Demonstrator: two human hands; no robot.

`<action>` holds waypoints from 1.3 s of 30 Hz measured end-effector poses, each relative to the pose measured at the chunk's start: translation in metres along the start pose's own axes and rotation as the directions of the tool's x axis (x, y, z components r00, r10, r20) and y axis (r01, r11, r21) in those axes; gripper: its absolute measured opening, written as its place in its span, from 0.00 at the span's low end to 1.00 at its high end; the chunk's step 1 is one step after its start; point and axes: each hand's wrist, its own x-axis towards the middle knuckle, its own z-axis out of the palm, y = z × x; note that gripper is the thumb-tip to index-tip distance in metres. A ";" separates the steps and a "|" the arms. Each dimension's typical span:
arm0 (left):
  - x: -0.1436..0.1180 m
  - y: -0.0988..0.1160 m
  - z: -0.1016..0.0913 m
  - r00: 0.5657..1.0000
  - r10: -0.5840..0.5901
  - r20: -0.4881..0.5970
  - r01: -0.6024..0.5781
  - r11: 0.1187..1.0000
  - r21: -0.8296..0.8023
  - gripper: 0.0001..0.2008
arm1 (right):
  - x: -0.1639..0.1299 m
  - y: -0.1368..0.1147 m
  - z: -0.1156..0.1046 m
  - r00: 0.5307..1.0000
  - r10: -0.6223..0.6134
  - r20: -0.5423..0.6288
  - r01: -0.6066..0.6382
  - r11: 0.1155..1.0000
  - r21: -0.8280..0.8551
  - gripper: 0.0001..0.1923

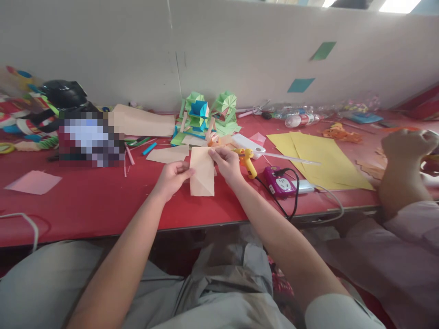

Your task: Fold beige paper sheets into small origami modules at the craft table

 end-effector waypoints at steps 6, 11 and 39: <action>0.003 -0.008 -0.003 0.997 0.056 -0.045 -0.048 0.986 0.160 0.23 | -0.001 -0.003 0.001 0.999 0.022 -0.030 -0.020 0.997 0.074 0.23; 0.003 -0.007 -0.002 0.996 0.090 -0.005 -0.088 0.983 0.164 0.23 | 0.001 -0.003 0.000 0.997 0.026 -0.072 -0.022 0.998 0.067 0.23; 0.000 0.019 -0.038 0.990 0.078 0.117 -0.133 0.789 0.600 0.11 | -0.002 -0.008 0.002 0.959 0.207 0.195 -0.243 0.953 0.182 0.19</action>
